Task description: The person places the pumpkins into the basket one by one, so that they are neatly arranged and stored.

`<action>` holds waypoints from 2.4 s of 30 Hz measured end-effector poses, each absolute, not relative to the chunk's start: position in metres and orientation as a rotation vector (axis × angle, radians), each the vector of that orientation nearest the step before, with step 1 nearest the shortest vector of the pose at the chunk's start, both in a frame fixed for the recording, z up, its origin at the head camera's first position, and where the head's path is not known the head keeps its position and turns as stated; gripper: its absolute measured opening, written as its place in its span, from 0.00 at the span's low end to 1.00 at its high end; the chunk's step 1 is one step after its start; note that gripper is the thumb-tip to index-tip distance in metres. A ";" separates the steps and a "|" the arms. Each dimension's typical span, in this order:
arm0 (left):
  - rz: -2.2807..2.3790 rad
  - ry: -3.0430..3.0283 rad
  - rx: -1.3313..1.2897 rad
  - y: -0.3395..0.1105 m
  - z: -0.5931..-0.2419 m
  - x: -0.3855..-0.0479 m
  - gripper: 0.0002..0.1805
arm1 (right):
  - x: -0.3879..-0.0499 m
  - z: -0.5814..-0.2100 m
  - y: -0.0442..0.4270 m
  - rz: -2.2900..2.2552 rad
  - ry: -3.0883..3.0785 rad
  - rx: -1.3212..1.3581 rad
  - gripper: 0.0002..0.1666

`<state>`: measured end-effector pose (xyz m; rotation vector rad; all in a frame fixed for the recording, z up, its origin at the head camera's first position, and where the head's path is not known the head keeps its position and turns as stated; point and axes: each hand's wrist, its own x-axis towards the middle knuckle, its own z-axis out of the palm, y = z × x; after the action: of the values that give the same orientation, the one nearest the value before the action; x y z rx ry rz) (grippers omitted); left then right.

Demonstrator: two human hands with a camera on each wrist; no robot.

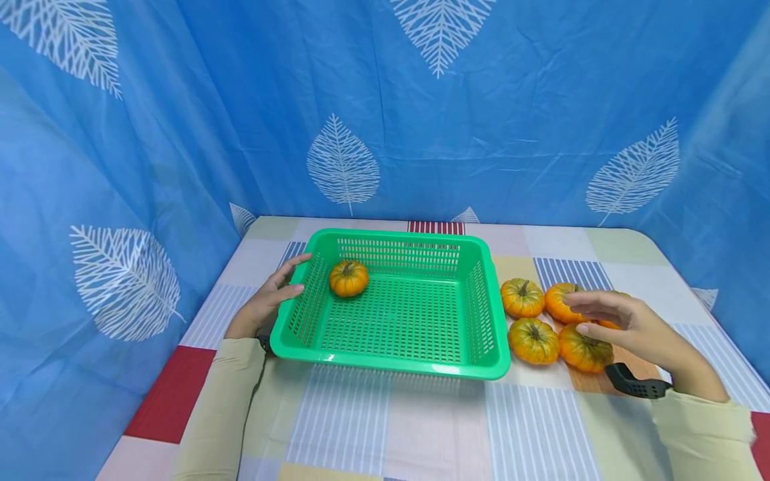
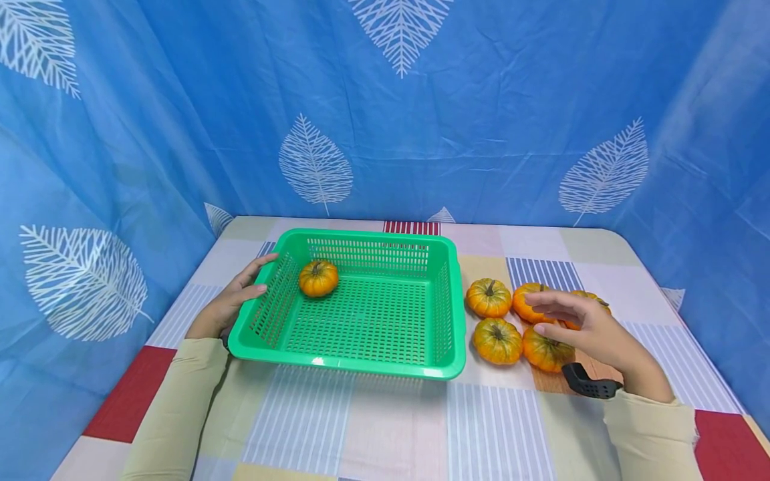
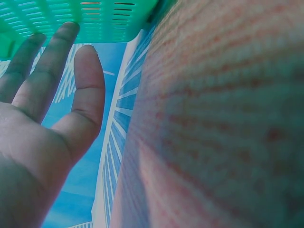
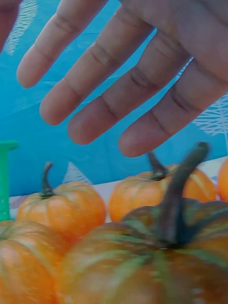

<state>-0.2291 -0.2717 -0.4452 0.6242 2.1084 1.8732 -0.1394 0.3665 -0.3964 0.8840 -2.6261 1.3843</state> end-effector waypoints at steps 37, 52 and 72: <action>1.911 2.055 0.599 -0.272 -0.446 -0.228 0.36 | -0.131 -0.433 0.415 1.407 -2.911 0.660 0.39; 1.924 2.027 0.595 -0.273 -0.448 -0.231 0.36 | -0.134 -0.438 0.414 1.366 -2.979 0.710 0.40; 1.915 2.049 0.583 -0.272 -0.447 -0.230 0.36 | -0.127 -0.425 0.409 1.154 -3.013 0.575 0.38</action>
<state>-0.2298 -0.2722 -0.4473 0.5828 2.0493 1.9148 -0.1267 0.4093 -0.4247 0.5749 -3.0128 1.1545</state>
